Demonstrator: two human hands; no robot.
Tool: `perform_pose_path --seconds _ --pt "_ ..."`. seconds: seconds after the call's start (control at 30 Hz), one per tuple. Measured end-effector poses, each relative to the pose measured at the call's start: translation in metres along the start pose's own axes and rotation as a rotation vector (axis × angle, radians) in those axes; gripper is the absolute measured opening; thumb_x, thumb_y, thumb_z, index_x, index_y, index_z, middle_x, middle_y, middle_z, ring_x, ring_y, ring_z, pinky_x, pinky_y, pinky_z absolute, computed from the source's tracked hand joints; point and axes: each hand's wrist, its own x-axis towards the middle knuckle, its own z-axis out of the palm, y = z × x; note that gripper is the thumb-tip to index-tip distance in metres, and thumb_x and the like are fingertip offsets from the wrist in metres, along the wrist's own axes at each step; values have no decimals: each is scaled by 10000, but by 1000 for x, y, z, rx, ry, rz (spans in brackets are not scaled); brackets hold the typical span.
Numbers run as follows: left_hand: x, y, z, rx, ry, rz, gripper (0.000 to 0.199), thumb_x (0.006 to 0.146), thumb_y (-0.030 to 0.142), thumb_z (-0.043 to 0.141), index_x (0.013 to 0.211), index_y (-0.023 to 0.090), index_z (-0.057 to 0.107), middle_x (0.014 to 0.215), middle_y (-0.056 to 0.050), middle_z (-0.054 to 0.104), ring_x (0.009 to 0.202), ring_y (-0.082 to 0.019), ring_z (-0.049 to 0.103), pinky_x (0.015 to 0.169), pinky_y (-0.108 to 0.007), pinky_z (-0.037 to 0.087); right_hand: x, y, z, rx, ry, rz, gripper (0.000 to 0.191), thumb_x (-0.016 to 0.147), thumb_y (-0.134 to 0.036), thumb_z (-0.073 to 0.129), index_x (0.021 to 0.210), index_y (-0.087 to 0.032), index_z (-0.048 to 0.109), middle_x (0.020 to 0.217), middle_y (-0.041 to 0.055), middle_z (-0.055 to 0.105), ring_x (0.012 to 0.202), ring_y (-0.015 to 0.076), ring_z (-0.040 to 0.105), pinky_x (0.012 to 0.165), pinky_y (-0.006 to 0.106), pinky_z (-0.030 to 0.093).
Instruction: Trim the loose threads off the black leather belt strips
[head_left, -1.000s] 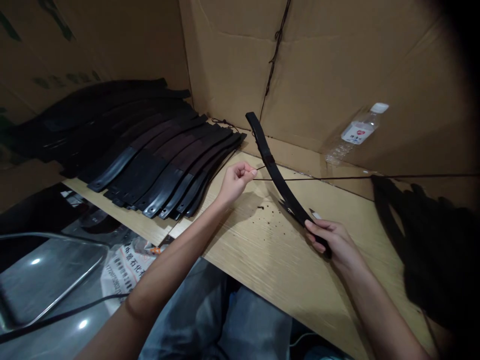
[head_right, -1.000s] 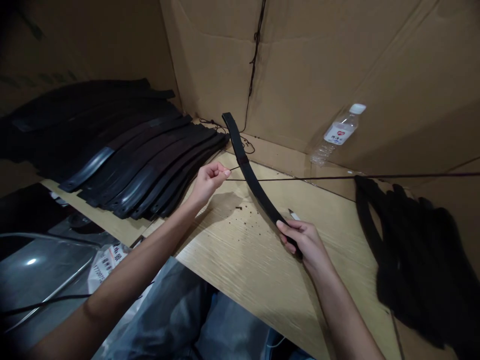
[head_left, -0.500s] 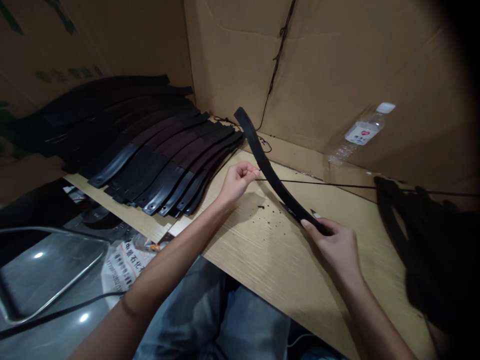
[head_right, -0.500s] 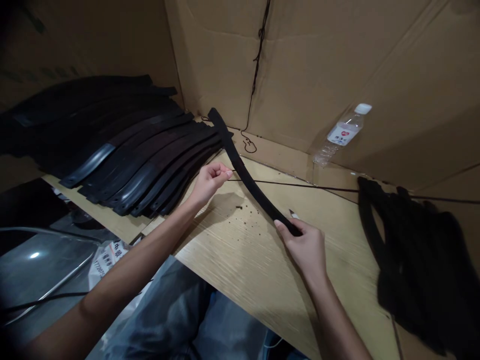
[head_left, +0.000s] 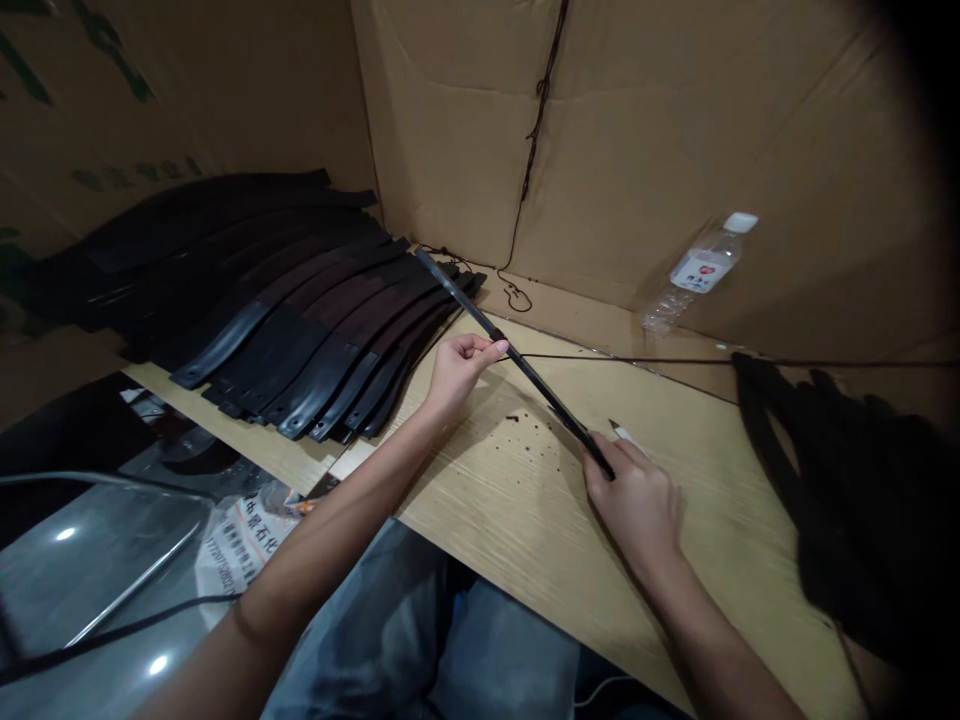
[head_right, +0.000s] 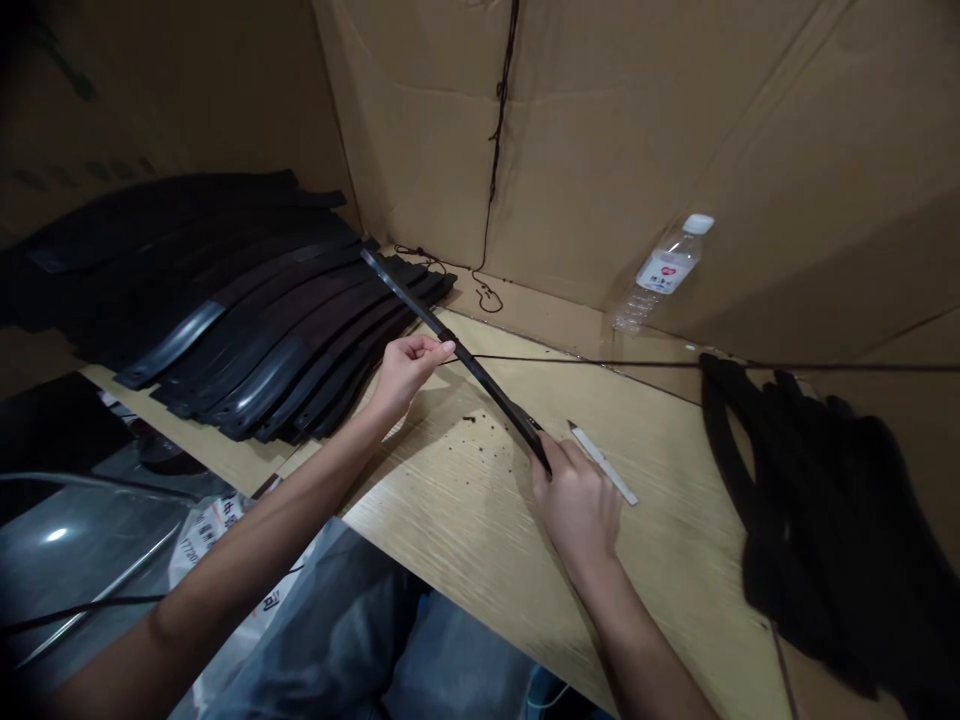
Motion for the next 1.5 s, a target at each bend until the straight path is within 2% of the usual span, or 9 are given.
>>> perform_pose_path --seconds 0.13,0.27,0.43,0.53,0.83,0.93,1.07,1.17,1.5 --pt "2 -1 -2 -78 -39 -9 390 686 457 785 606 157 548 531 62 343 481 -57 219 492 -276 120 9 -1 -6 394 -206 109 328 879 -425 574 1040 -180 722 924 72 714 828 228 644 664 295 426" --pt "4 1 -2 -208 -80 -54 363 663 418 802 631 161 548 532 74 314 468 -52 204 482 -273 104 14 1 -13 983 -602 285 384 767 -517 696 871 -149 667 752 36 640 676 171 592 581 265 447" --pt "4 2 -2 -297 -112 -88 361 652 386 817 634 162 534 546 78 298 467 -46 184 479 -270 78 8 2 -21 1435 -995 418 728 805 -511 701 1392 -227 378 647 -48 573 418 83 414 385 206 357" --pt "4 1 -2 -282 -106 -79 366 671 399 806 629 161 531 549 76 295 467 -46 181 479 -272 74 7 2 -24 1479 -1095 483 842 829 -528 687 1471 -289 198 548 -118 452 368 53 279 341 153 259" --pt "3 -2 -3 -157 -84 -32 398 692 430 782 587 169 500 526 70 316 467 -54 209 485 -273 99 9 -1 -16 1299 -936 537 604 827 -732 530 1142 -219 483 509 -136 298 370 39 159 344 148 150" --pt "2 -2 -3 -109 -69 -26 413 689 442 776 573 173 484 518 70 315 470 -58 209 488 -273 107 9 -1 -13 1120 -757 433 548 867 -704 481 1038 -187 541 519 -105 331 388 68 264 379 186 214" --pt "1 -1 0 -49 -57 -18 438 699 442 767 540 178 455 508 61 311 477 -62 207 493 -281 117 12 2 -10 767 -479 196 455 934 -577 426 996 -172 624 708 46 621 665 209 599 583 291 444" --pt "-1 0 1 -7 -23 -13 456 705 447 770 520 176 453 514 49 314 488 -65 214 497 -286 132 13 5 -8 611 -440 138 434 960 -497 379 1077 -173 643 868 108 712 846 274 666 696 331 480" --pt "2 -4 0 -21 -20 12 535 723 514 737 494 185 382 503 61 275 481 -62 194 494 -276 123 7 -1 -10 470 -369 49 404 961 -423 400 1124 -188 685 787 92 734 726 261 694 622 297 486"
